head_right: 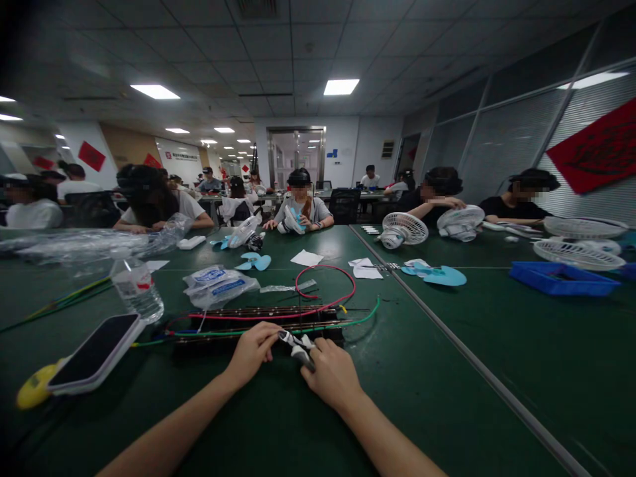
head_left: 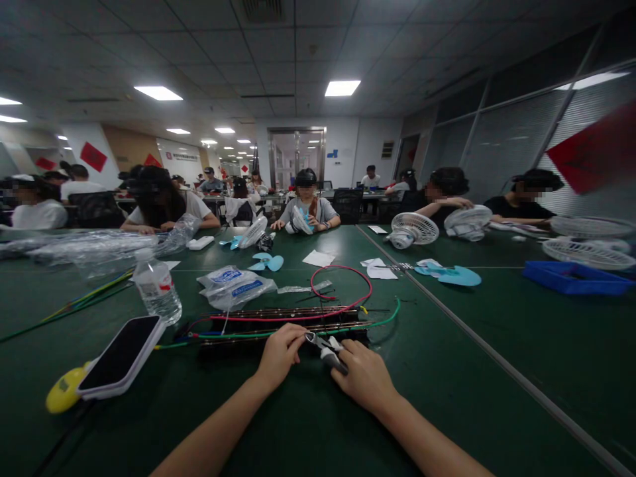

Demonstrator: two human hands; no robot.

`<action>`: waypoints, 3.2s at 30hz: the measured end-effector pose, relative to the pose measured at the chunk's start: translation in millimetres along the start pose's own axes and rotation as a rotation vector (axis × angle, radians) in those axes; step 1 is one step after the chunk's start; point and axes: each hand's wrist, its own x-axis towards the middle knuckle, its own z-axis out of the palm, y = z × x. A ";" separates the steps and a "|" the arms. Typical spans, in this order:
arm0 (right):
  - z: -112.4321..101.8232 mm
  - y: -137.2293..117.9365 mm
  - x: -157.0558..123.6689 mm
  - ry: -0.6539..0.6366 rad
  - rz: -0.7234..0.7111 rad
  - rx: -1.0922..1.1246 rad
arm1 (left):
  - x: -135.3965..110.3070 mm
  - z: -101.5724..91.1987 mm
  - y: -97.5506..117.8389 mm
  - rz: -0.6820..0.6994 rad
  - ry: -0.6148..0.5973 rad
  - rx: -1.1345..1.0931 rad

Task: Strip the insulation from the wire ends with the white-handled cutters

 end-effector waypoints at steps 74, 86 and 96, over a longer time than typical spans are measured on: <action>3.6 -3.4 2.3 0.116 -0.043 0.065 | -0.2 0.0 -1.8 -0.011 -0.006 -0.010; 7.5 -4.4 3.8 0.054 -0.010 0.008 | -1.3 0.4 -2.1 -0.019 -0.004 0.010; 7.7 -6.5 2.0 0.051 0.009 -0.022 | -2.2 0.8 -0.8 -0.015 0.001 0.004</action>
